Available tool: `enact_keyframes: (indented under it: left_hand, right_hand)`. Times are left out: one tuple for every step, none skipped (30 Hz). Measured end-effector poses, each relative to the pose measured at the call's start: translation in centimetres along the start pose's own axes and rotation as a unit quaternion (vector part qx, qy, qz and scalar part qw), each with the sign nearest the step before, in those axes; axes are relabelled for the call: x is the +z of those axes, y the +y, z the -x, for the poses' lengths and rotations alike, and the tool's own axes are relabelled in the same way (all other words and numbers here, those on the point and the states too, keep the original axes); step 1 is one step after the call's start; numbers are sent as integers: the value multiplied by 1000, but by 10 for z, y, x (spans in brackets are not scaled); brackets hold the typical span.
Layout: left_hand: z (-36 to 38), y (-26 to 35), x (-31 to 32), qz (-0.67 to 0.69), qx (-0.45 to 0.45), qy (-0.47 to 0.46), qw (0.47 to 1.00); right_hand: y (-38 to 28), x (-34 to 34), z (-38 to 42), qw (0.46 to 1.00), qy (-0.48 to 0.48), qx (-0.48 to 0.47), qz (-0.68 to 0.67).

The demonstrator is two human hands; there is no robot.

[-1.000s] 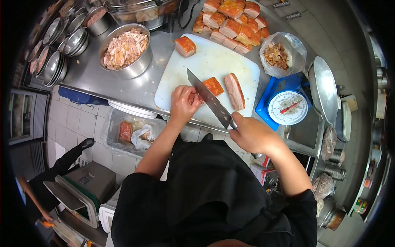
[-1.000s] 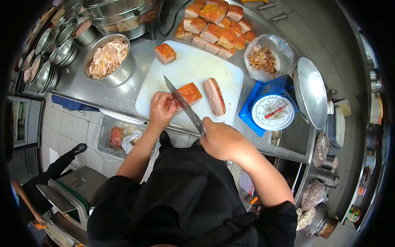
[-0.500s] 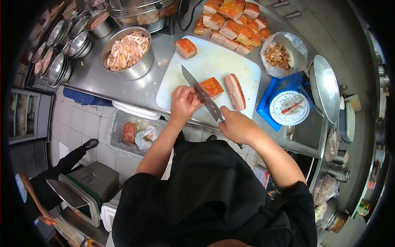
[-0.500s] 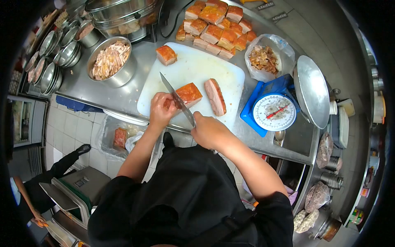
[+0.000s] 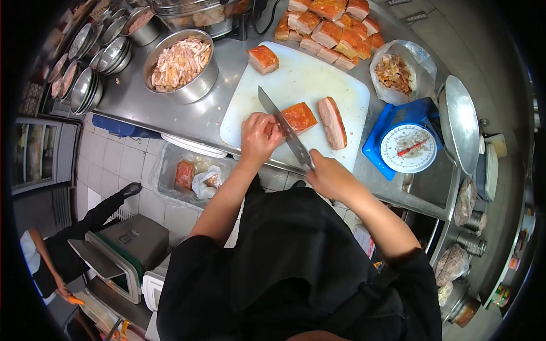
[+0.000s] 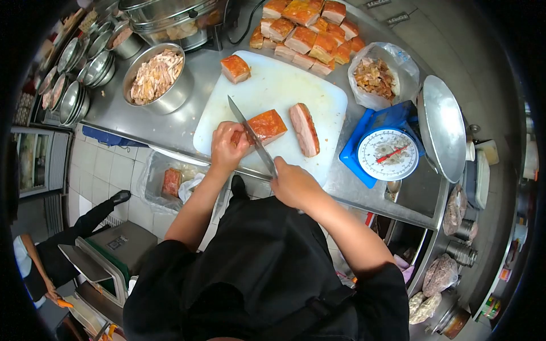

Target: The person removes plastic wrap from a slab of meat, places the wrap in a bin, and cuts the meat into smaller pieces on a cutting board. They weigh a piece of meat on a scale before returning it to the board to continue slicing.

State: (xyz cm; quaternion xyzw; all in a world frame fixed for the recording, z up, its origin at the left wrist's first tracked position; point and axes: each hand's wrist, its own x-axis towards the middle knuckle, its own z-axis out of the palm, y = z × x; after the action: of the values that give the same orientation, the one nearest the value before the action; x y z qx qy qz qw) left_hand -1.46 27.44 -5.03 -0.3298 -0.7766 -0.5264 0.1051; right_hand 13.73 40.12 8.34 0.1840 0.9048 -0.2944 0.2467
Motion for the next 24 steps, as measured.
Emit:
enact_keyframes:
  left_hand:
    - [0,1,-1,-1,1,0,1000]
    - [0,1,-2,4,0,-9,1000]
    - [-2,1,-3,8,-2,-17,1000]
    - [0,2,-4,6,-3,-21,1000]
    - [1,2,-3,6,-1,-21,1000]
    - [1,2,-3,5,1,-22,1000]
    - [0,0,-3,2,0,-22,1000]
    - [1,-3,-2,6,-7,-28,1000]
    - [1,-3,0,12,-13,-35,999]
    - [-1,-3,3,12,-8,-31,999]
    - [1,-4,2,22,-18,-36,999]
    - [3,-6,0,30,-25,-41,998]
    - [2,-8,-2,28,-17,-38,999]
    - [4,-9,-4,35,-17,-58,998]
    - [6,-8,-7,43,-19,-77,996]
    - [6,3,-14,41,-11,-74,996]
    - [9,15,-22,-19,32,-89,995]
    - [9,24,-26,-78,75,-102,989]
    - [10,18,-30,-108,82,-112,984]
    - [7,7,-29,-108,89,-110,984]
    - [2,-6,-27,-111,66,-78,989]
    - [-6,-9,-28,-114,41,-47,992]
    - [-16,-15,-29,-112,12,-36,993]
    - [-28,-24,-28,-122,12,-26,992]
  right_hand:
    - [3,7,-8,999,31,-19,-7]
    - [6,8,-9,999,33,-22,-6]
    - [7,8,-9,999,35,-21,-15]
    - [9,11,-8,999,33,-17,-27]
    - [10,14,-10,999,31,-17,-29]
    - [11,17,-12,999,34,-15,-34]
    - [12,20,-14,998,38,-15,-38]
    - [12,25,-20,998,38,-17,-42]
    - [13,29,-28,997,45,-14,-59]
    - [15,28,-34,996,55,-14,-72]
    - [17,30,-33,995,58,-15,-73]
    - [18,31,-33,995,57,-17,-75]
    - [19,29,-34,995,58,-22,-74]
    - [21,30,-35,995,65,-28,-74]
    - [22,33,-35,994,69,-30,-73]
    - [24,35,-35,994,73,-31,-72]
    - [26,35,-34,993,83,-32,-76]
    - [27,32,-30,992,90,-34,-76]
    - [27,29,-27,990,93,-44,-94]
    - [27,27,-23,988,94,-54,-111]
    - [27,26,-16,988,97,-52,-111]
    - [25,22,-6,987,99,-52,-113]
    - [23,17,7,980,126,-50,-146]
    - [24,13,19,971,151,-47,-180]
